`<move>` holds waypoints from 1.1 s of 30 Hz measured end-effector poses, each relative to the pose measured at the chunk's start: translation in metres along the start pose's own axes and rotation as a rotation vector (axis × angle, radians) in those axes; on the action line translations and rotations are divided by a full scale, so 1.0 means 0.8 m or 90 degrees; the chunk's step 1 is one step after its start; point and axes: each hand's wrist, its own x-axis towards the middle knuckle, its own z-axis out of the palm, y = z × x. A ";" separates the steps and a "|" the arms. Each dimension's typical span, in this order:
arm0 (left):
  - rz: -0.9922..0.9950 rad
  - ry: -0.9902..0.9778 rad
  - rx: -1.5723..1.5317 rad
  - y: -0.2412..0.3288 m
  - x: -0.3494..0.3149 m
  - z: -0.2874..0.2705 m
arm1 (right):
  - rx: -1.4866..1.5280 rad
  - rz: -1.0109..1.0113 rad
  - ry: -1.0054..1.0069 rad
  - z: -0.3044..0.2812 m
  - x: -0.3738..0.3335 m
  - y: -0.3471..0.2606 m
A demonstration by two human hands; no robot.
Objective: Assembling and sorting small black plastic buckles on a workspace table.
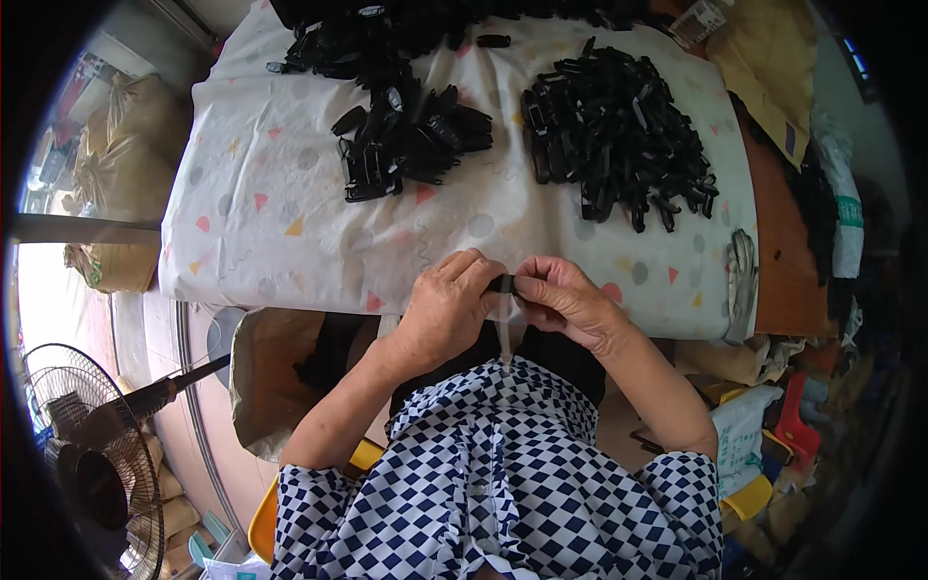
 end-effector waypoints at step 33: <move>-0.200 0.223 0.404 -0.038 -0.116 -0.105 | -1.133 -0.470 0.621 -0.054 0.004 -0.059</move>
